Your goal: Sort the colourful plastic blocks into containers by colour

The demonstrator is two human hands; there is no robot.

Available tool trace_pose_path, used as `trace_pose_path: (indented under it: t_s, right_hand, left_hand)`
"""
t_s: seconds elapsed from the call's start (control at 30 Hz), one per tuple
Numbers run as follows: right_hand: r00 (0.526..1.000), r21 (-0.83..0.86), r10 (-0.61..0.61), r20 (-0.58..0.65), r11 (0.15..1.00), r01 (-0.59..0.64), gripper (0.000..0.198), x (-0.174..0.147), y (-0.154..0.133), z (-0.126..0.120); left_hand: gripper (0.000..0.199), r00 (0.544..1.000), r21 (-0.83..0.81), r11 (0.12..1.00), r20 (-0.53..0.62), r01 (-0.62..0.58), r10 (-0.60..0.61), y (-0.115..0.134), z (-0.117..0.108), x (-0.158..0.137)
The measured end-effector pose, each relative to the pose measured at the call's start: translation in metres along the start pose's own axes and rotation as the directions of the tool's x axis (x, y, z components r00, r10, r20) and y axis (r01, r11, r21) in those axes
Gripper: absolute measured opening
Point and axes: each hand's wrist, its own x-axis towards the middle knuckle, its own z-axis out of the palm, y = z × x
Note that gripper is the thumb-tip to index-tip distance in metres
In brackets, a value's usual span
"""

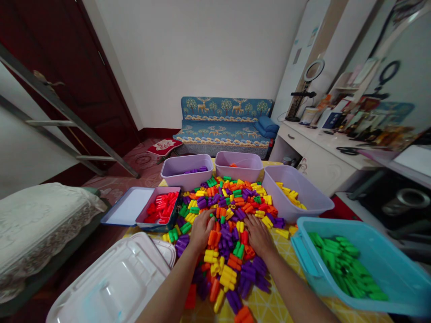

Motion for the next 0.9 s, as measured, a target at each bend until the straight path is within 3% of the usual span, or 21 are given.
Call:
trace_pose_path:
  t_s: [0.23,0.43,0.57,0.63,0.73,0.9]
  right_hand:
    - [0.999,-0.032,-0.023,-0.039,0.999,0.021,0.047,0.0,0.002,0.004]
    - [0.997,-0.043,-0.035,-0.072,0.999,0.032,0.047,-0.001,0.003,0.007]
    - [0.995,-0.045,-0.041,-0.088,0.998,0.037,0.046,-0.001,0.003,0.006]
    - [0.996,-0.041,-0.039,-0.08,0.999,0.036,0.046,-0.001,0.002,0.005]
    - [0.997,-0.032,-0.031,-0.073,0.999,0.029,0.046,-0.001,0.002,0.004]
    - [0.999,-0.003,-0.006,-0.036,1.0,0.006,0.047,-0.001,0.0,0.002]
  left_hand:
    - [0.035,1.0,-0.014,1.0,0.005,0.028,-0.028,0.002,-0.002,-0.001]
    - [0.042,1.0,-0.045,0.999,0.026,-0.005,0.006,0.025,-0.019,0.013]
    - [0.03,1.0,0.204,0.979,0.022,0.011,-0.016,0.029,-0.05,0.036]
    - [0.03,0.996,0.413,0.908,0.022,0.074,-0.092,0.023,-0.066,0.045]
    - [0.036,0.963,0.655,0.752,0.146,0.078,-0.227,0.01,-0.081,0.05]
    - [0.034,0.946,0.734,0.679,0.197,0.031,-0.256,0.004,-0.076,0.044]
